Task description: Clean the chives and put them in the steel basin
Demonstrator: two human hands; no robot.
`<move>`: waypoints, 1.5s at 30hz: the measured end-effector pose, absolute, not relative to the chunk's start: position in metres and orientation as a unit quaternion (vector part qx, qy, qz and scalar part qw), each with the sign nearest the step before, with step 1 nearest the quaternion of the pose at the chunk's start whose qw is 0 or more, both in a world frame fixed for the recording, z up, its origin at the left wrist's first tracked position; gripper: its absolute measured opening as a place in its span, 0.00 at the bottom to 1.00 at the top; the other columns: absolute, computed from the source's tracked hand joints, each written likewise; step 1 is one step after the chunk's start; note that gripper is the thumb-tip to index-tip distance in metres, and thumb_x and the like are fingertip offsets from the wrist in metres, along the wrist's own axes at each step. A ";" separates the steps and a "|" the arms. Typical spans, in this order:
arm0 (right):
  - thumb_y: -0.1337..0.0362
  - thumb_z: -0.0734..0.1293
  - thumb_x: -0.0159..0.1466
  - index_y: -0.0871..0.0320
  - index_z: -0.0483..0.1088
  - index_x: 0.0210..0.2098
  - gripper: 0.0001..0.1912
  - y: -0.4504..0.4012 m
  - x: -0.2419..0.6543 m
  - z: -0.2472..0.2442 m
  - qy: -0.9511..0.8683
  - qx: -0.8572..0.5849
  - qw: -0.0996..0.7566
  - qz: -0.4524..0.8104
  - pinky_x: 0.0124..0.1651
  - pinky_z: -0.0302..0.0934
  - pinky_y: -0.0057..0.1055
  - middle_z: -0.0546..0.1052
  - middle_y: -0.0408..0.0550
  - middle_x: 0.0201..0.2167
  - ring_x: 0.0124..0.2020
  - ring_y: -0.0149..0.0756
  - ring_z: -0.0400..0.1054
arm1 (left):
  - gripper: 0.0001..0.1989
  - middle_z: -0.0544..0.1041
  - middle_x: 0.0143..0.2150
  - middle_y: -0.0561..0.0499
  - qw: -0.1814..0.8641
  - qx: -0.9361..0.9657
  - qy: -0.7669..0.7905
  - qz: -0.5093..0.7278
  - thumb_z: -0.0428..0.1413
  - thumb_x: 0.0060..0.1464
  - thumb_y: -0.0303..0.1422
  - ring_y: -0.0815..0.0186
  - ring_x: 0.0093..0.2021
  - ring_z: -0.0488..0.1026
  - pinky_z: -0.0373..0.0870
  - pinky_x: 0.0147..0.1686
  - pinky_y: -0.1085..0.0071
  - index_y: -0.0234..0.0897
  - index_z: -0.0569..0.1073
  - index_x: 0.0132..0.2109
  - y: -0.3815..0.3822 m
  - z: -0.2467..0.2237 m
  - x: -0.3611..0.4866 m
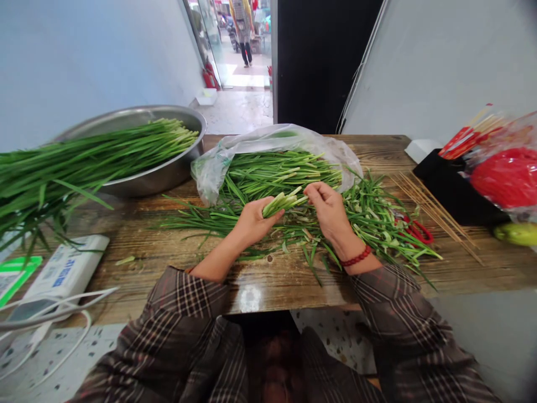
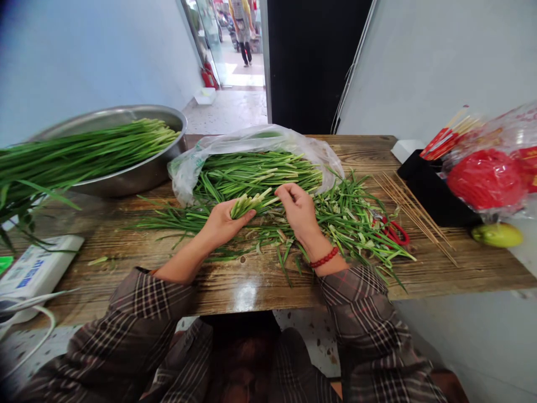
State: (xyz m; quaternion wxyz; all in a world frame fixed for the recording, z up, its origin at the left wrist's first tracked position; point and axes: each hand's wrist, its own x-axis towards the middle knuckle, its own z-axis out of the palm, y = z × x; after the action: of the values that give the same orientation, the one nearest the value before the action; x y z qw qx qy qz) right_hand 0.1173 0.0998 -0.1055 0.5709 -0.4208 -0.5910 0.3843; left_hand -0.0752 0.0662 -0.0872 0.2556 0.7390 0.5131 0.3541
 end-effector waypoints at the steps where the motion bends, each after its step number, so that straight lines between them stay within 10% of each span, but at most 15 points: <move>1: 0.54 0.65 0.63 0.56 0.71 0.31 0.12 0.102 0.121 -0.106 -0.565 -0.426 0.588 0.392 0.34 0.59 0.28 0.72 0.42 0.27 0.29 0.30 0.64 | 0.13 0.68 0.26 0.55 0.253 0.737 0.517 0.355 0.53 0.55 0.40 0.69 0.28 0.64 0.61 0.30 0.74 0.34 0.71 0.31 0.066 -0.087 -0.075; 11: 0.53 0.69 0.58 0.58 0.76 0.31 0.13 0.100 0.134 -0.096 -0.710 -0.395 0.417 0.406 0.33 0.58 0.29 0.75 0.42 0.25 0.27 0.31 0.64 | 0.10 0.72 0.27 0.56 0.212 0.746 0.529 0.344 0.55 0.54 0.38 0.69 0.29 0.66 0.63 0.33 0.74 0.35 0.73 0.33 0.065 -0.088 -0.073; 30: 0.53 0.70 0.58 0.56 0.68 0.28 0.13 0.100 0.119 -0.101 -0.447 -0.360 0.656 0.490 0.30 0.56 0.25 0.66 0.38 0.25 0.25 0.26 0.58 | 0.11 0.69 0.23 0.55 0.299 0.686 0.514 0.420 0.56 0.54 0.38 0.67 0.29 0.68 0.66 0.33 0.73 0.35 0.70 0.30 0.068 -0.089 -0.076; 35: 0.53 0.64 0.64 0.56 0.64 0.21 0.19 0.102 0.139 -0.093 -0.592 -0.409 0.587 0.372 0.31 0.56 0.28 0.64 0.40 0.21 0.25 0.28 0.58 | 0.12 0.66 0.20 0.57 0.318 0.669 0.522 0.423 0.56 0.54 0.38 0.71 0.24 0.64 0.63 0.28 0.75 0.35 0.68 0.28 0.069 -0.091 -0.081; 41: 0.63 0.68 0.60 0.54 0.70 0.40 0.08 0.094 0.131 -0.091 -0.747 -0.377 0.513 0.193 0.39 0.63 0.32 0.74 0.47 0.41 0.40 0.35 0.68 | 0.13 0.65 0.20 0.57 0.344 0.671 0.508 0.415 0.56 0.54 0.38 0.72 0.22 0.60 0.58 0.25 0.75 0.35 0.65 0.26 0.066 -0.087 -0.080; 45: 0.64 0.66 0.64 0.54 0.72 0.35 0.02 0.092 0.129 -0.090 -0.811 -0.320 0.471 0.136 0.42 0.62 0.36 0.77 0.46 0.32 0.37 0.36 0.69 | 0.15 0.65 0.19 0.57 0.360 0.686 0.497 0.391 0.55 0.55 0.37 0.72 0.22 0.60 0.58 0.25 0.75 0.35 0.65 0.24 0.065 -0.086 -0.081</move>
State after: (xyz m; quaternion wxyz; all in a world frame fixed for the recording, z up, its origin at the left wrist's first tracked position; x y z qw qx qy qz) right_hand 0.1287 0.0917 -0.0898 0.4712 -0.3201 -0.8106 0.1356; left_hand -0.0806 0.0652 -0.0855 0.3600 0.6855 0.4973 0.3913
